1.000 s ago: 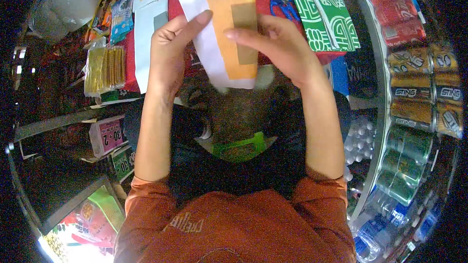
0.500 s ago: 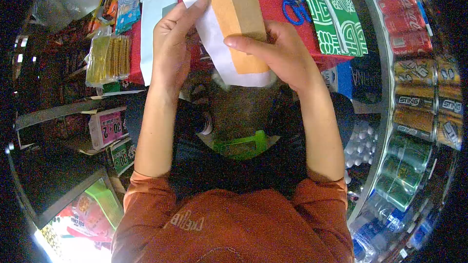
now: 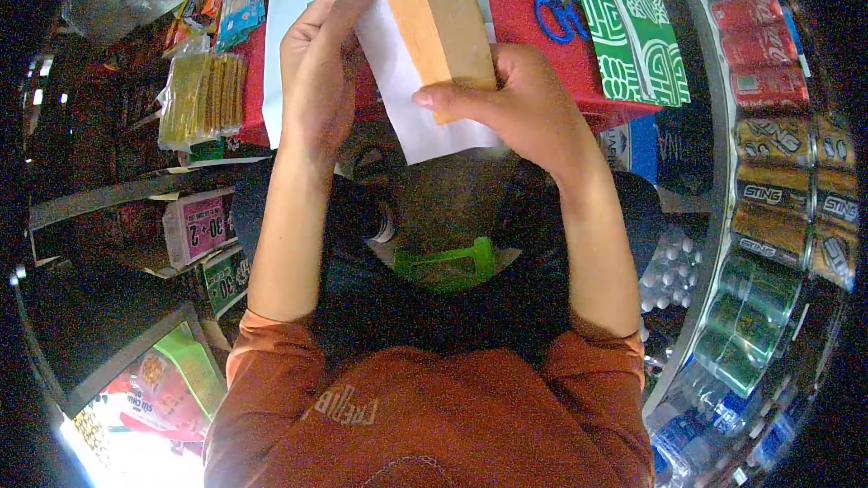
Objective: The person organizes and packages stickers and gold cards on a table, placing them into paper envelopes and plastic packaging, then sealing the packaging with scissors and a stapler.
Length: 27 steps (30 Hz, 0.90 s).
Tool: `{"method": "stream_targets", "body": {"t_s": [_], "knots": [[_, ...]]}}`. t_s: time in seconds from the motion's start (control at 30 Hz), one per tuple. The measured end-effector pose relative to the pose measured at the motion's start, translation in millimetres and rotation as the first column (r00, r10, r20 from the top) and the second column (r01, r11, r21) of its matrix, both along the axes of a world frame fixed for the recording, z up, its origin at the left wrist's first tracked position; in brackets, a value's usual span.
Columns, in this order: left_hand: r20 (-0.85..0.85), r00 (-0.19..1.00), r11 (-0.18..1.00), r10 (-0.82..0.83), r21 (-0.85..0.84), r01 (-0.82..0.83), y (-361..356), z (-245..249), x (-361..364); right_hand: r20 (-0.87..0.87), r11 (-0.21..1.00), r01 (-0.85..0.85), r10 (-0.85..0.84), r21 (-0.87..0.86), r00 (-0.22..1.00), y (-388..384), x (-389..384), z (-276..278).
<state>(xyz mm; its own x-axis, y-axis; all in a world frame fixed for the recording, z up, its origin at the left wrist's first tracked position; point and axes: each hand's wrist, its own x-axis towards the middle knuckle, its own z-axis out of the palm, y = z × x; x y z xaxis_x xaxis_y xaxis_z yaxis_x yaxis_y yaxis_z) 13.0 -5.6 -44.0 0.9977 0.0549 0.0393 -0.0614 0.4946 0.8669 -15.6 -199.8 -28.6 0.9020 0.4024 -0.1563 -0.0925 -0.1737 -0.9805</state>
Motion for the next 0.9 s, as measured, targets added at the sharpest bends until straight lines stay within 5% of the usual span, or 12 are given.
{"method": "stream_targets", "body": {"t_s": [0.1, 0.77, 0.9], "knots": [[0.004, 0.999, 0.999, 0.037, 0.007, -0.037, 1, 0, 2, 0.041, 0.996, -0.027, 0.031, -0.09, 0.999, -3, 1, -8], [0.013, 0.999, 0.995, 0.046, 0.083, -0.047, 8, -1, 1, 0.016, 1.0, -0.019, 0.019, -0.001, 1.0, 7, -3, -4], [-0.073, 0.994, 0.997, 0.082, -0.005, -0.082, -2, 15, -2, 0.027, 1.0, -0.018, 0.018, 0.006, 0.999, 7, -4, -8]]}}
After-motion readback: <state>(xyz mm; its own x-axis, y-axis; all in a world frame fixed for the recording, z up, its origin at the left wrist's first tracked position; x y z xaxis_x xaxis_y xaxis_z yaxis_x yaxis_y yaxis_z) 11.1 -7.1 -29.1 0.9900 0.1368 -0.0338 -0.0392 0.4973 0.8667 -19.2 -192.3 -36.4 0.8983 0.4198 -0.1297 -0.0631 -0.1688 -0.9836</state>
